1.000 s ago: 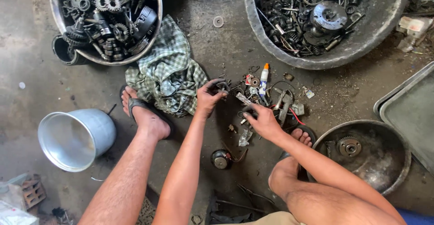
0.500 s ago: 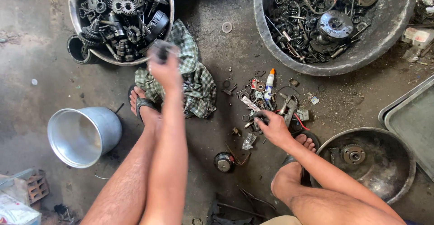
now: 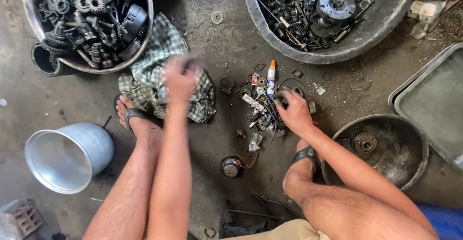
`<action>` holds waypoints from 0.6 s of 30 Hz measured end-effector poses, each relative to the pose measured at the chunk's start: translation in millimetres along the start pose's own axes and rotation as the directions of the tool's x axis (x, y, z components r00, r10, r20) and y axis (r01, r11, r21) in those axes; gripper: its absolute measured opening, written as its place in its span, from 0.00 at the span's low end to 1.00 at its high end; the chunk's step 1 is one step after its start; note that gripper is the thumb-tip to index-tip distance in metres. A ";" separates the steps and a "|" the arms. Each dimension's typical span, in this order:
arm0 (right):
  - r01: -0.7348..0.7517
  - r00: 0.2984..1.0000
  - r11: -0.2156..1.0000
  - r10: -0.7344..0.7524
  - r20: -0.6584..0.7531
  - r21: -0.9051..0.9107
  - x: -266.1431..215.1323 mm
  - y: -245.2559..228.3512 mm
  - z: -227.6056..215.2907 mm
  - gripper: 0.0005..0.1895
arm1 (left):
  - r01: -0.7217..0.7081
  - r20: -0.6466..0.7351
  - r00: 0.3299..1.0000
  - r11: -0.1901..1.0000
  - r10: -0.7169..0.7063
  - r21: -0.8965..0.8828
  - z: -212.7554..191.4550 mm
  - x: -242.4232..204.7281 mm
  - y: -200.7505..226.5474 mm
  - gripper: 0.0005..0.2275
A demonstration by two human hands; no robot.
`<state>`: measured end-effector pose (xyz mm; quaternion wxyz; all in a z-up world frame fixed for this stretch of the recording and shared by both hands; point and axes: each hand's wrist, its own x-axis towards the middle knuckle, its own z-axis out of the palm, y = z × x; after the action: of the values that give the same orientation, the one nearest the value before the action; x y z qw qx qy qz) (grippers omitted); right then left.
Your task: The person sits on the floor and sorts through a pile of small metal parts, including gears, springs, and electrical components. They pick up items, separate them, and place them into different bowls or piles on the floor.
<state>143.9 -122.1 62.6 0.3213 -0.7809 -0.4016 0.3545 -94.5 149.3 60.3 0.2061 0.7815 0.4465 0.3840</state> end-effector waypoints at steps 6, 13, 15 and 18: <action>0.059 0.996 0.995 -0.065 -0.064 -0.080 6.2 12.2 6.9 0.11 | -0.056 0.878 0.441 0.970 -0.188 0.236 67.5 -91.6 36.9 0.30; 0.080 0.996 0.997 -0.080 -0.050 0.001 -2.5 27.9 19.1 0.10 | -0.017 0.815 0.563 0.984 -0.137 0.178 63.6 -116.4 25.6 0.23; 0.105 0.993 0.995 -0.104 -0.054 0.001 -4.1 28.8 23.7 0.11 | 0.037 0.786 0.607 0.992 -0.120 0.123 64.3 -127.2 19.5 0.25; 0.200 0.978 0.980 -0.198 -0.066 0.013 -3.4 14.6 20.6 0.11 | 0.049 0.643 0.766 0.998 -0.011 -0.042 63.0 -131.8 24.1 0.27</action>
<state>131.5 -127.4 41.0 0.3754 -0.7446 -0.4638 0.2992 -72.5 25.3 -17.6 0.3742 0.8523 0.3505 0.1031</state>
